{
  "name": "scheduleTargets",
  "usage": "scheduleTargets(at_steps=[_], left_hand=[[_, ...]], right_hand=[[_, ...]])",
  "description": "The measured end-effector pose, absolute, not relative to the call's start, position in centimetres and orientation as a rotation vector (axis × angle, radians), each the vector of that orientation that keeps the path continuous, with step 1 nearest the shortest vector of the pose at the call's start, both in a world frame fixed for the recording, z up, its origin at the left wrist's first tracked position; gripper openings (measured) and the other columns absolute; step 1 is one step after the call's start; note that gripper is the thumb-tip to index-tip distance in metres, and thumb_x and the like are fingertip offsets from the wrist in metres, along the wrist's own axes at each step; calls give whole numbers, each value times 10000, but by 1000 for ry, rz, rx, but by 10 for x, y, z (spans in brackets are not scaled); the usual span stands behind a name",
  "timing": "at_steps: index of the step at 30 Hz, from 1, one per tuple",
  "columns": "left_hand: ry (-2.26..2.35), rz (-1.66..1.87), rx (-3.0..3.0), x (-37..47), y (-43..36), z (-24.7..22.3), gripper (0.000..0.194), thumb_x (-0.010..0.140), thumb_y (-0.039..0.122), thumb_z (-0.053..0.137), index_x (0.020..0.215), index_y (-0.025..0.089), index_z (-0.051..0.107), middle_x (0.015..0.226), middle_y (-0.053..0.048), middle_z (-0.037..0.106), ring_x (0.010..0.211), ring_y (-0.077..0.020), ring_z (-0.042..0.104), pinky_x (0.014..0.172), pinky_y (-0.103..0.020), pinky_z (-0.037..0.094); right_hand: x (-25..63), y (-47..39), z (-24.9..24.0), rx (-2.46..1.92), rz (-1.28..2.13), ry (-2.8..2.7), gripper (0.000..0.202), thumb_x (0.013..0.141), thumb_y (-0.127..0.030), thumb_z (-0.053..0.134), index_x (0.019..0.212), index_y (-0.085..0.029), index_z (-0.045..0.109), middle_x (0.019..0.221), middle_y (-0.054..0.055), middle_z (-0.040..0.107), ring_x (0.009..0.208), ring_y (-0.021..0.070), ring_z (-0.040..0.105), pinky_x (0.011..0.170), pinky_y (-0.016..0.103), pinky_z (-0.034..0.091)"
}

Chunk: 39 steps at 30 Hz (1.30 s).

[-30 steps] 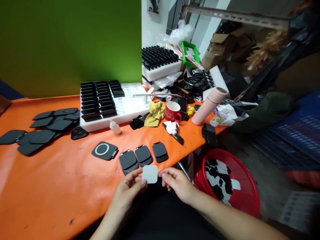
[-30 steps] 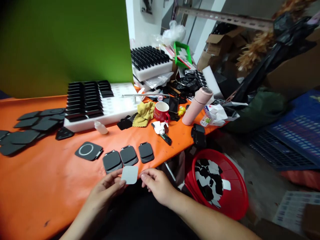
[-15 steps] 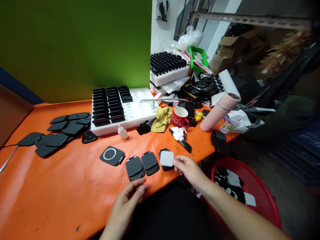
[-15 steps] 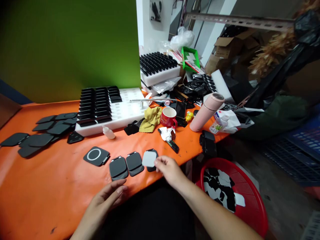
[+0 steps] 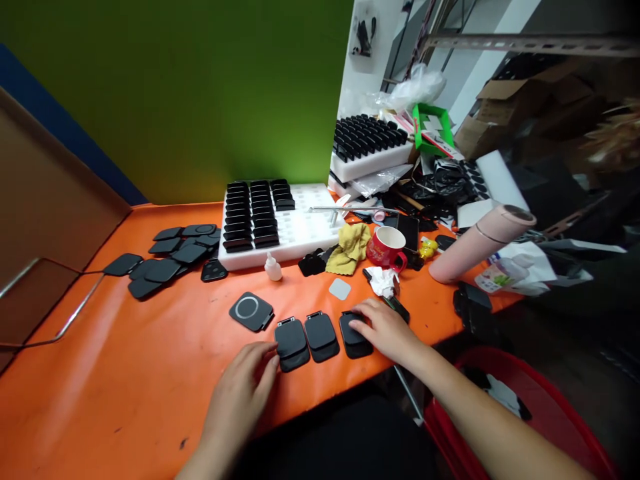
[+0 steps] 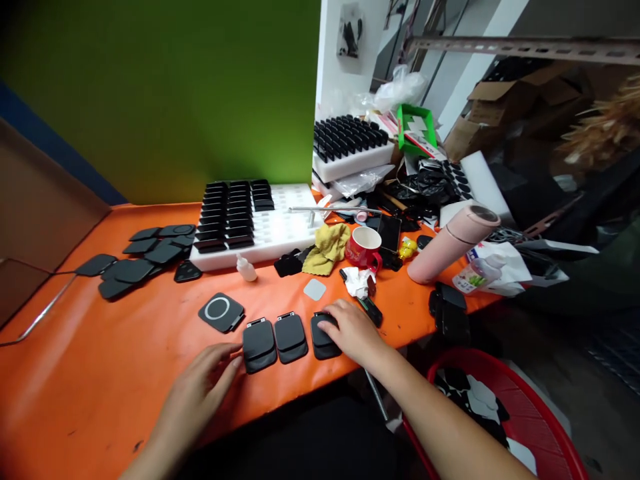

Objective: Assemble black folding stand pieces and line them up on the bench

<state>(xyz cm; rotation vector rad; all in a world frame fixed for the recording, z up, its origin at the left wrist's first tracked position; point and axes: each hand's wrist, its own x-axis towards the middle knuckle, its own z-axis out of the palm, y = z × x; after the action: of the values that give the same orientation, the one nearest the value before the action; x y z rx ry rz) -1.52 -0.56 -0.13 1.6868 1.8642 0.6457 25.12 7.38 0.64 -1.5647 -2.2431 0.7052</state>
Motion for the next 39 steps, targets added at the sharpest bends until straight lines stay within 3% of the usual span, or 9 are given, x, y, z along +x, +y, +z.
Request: scheduleTargets(at_steps=[3, 8, 14, 19, 25, 30, 33, 36, 39], left_hand=[[1909, 608, 1805, -19, 6, 2, 225, 822, 366, 422, 917, 258, 594, 1027, -37, 624, 938, -222, 578, 780, -311, 443], [2087, 618, 1739, -45, 27, 4, 288, 823, 377, 399, 1007, 218, 554, 1098, -84, 581, 1020, -258, 534, 848, -361, 403], [2020, 629, 1671, -62, 62, 3, 585, 689, 414, 572, 1214, 199, 432, 1273, -116, 476, 1192, -301, 400, 943, -376, 315], [1947, 631, 1458, -69, 80, -1, 648, 516, 373, 705, 1096, 173, 495, 1118, -144, 553, 1094, -362, 459, 854, -416, 361], [1610, 744, 1172, -84, 57, 3, 264, 680, 363, 579, 856, 178, 517, 822, -55, 629, 762, -240, 620, 665, -357, 471], [1252, 1072, 885, -78, 24, 7, 163, 660, 259, 647, 629, 193, 501, 894, -59, 647, 1017, -264, 553, 793, -365, 455], [1164, 1152, 829, -68, 16, 9, 238, 609, 210, 712, 518, 169, 495, 1095, -51, 598, 1093, -267, 497, 806, -327, 449], [1181, 1221, 684, -59, 15, 12, 109, 676, 254, 682, 759, 215, 624, 1197, -41, 550, 1029, -220, 543, 789, -303, 456], [1256, 1233, 567, -52, 13, 12, 366, 774, 424, 552, 1078, 223, 572, 1055, -81, 630, 906, -196, 600, 756, -308, 475]], right_hand=[[228, 75, 17, -1369, 687, -2480, 303, 816, -360, 530, 1080, -215, 562, 1067, 59, 578, 1011, 198, 506, 881, 327, 379], [192, 78, 19, -1111, 689, -2831, 694, 653, -454, 682, 1257, -234, 421, 1305, 107, 415, 1197, 293, 358, 946, 423, 335], [178, 82, 18, -1169, 602, -2938, 838, 521, -407, 778, 1235, -164, 412, 1136, 142, 493, 1013, 305, 475, 790, 405, 446], [174, 97, 21, -1070, 675, -3004, 682, 539, -474, 749, 1098, -167, 508, 1001, 100, 515, 917, 272, 503, 740, 375, 454], [170, 105, 30, -1050, 826, -2675, 302, 806, -362, 546, 1057, -192, 553, 1054, 94, 556, 1027, 249, 476, 883, 384, 366], [141, 89, 21, -1109, 2026, -1765, 364, 896, -440, 320, 1032, -178, 534, 942, 74, 603, 684, 132, 580, 573, 257, 453], [126, 77, 15, -853, 2532, -1388, 362, 831, -485, 454, 916, -143, 539, 695, 15, 558, 488, 72, 496, 408, 171, 347], [121, 70, 14, -826, 2469, -1300, 281, 772, -409, 584, 874, -154, 525, 620, -39, 492, 431, 28, 391, 376, 138, 257], [120, 67, 12, -947, 2301, -1334, 273, 784, -409, 566, 892, -165, 508, 642, -37, 504, 445, 33, 388, 391, 143, 269]])
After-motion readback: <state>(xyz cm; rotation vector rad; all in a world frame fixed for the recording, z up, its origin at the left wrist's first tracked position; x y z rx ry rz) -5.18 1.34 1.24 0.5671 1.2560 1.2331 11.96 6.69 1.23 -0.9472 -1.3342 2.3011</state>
